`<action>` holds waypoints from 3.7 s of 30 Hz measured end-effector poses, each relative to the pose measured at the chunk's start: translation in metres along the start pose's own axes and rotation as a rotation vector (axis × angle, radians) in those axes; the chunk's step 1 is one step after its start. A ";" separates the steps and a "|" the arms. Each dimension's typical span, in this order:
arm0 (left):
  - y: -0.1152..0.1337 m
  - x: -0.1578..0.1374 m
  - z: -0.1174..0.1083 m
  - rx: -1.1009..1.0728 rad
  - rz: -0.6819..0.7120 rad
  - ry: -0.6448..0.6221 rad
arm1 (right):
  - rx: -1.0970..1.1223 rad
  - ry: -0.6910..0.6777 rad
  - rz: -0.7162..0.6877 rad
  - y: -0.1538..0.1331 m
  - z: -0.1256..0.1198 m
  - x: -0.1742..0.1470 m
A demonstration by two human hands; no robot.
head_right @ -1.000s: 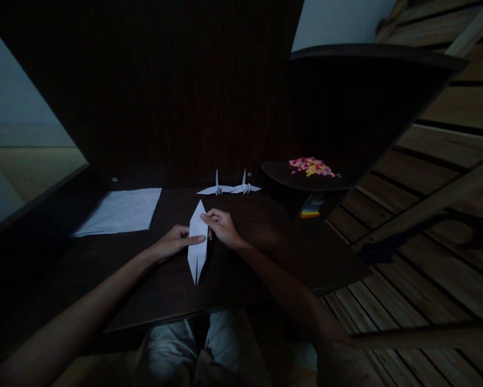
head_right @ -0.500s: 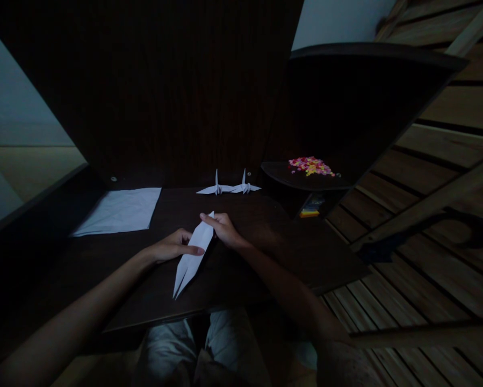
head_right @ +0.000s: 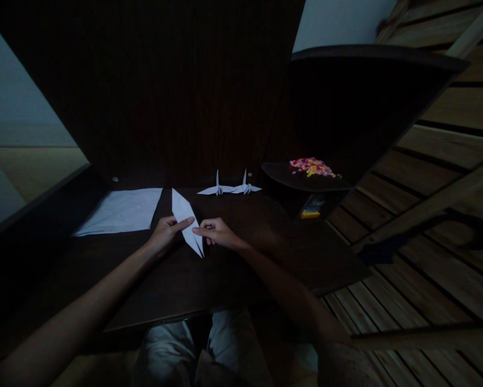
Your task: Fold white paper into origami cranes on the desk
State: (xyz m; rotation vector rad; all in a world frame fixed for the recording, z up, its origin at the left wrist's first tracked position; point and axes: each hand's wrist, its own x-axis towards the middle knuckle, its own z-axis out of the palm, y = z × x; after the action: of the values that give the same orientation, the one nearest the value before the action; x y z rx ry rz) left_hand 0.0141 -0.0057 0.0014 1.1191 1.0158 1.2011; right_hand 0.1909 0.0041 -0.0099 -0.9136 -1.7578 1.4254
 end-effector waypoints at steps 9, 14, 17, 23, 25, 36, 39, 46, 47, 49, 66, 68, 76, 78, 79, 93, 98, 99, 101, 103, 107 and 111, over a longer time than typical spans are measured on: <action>-0.005 0.005 -0.003 -0.041 0.068 0.160 | -0.060 0.026 -0.031 -0.003 0.001 0.000; -0.006 0.010 -0.007 -0.081 0.104 0.248 | -0.075 -0.005 -0.033 -0.005 0.003 -0.001; -0.006 0.012 -0.008 -0.081 0.100 0.278 | -0.079 -0.006 -0.037 -0.003 0.004 -0.001; -0.008 0.016 -0.011 -0.103 0.139 0.348 | -0.059 -0.007 -0.023 -0.001 0.003 -0.001; -0.008 0.016 -0.012 -0.111 0.145 0.363 | -0.056 -0.015 -0.024 -0.002 0.003 -0.001; -0.002 0.011 -0.010 -0.127 0.060 0.225 | -0.053 -0.027 -0.043 -0.003 0.004 -0.002; 0.002 0.004 -0.006 -0.047 -0.006 0.056 | -0.019 0.026 -0.038 0.000 0.005 0.001; 0.002 -0.005 -0.002 0.187 -0.032 -0.335 | 0.012 0.064 -0.052 0.005 0.002 0.003; 0.001 -0.005 -0.002 0.206 -0.029 -0.359 | 0.007 0.064 -0.058 0.005 0.002 0.003; 0.001 -0.005 -0.002 0.221 -0.025 -0.380 | 0.002 0.069 -0.082 0.006 0.001 0.003; 0.001 -0.002 0.001 -0.031 -0.085 -0.266 | 0.098 0.103 -0.060 0.007 -0.001 0.005; 0.001 -0.002 0.000 -0.011 -0.071 -0.251 | 0.086 0.105 -0.050 0.007 -0.001 0.005; 0.000 -0.001 0.000 -0.021 -0.052 -0.151 | 0.100 0.027 -0.029 0.005 -0.001 0.004; 0.002 -0.003 0.001 -0.067 -0.080 -0.171 | 0.139 0.022 -0.019 0.004 0.000 0.004; 0.002 -0.003 0.002 -0.089 -0.093 -0.182 | 0.160 0.022 -0.011 0.003 0.000 0.004; -0.002 -0.001 -0.001 -0.038 -0.079 -0.126 | 0.125 0.138 -0.064 0.010 0.005 0.008; -0.002 -0.001 -0.003 -0.029 -0.100 -0.174 | 0.115 0.156 -0.059 0.012 0.005 0.010; -0.002 -0.001 -0.003 -0.023 -0.099 -0.185 | 0.118 0.160 -0.057 0.013 0.005 0.011; -0.003 -0.001 -0.003 -0.009 -0.089 -0.197 | 0.135 0.161 -0.048 0.014 0.005 0.011; -0.003 -0.001 -0.003 -0.002 -0.075 -0.195 | 0.172 0.153 -0.031 0.014 0.006 0.011; -0.003 -0.001 -0.005 0.025 -0.044 -0.192 | 0.256 0.144 -0.008 0.013 0.008 0.011; -0.003 0.000 -0.006 0.083 0.005 -0.180 | 0.225 0.160 -0.034 0.010 0.008 0.011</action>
State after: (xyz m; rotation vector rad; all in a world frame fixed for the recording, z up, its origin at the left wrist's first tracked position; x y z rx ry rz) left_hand 0.0086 -0.0055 -0.0029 1.2714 0.9317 1.0490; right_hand 0.1796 0.0106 -0.0202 -0.8487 -1.4558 1.4517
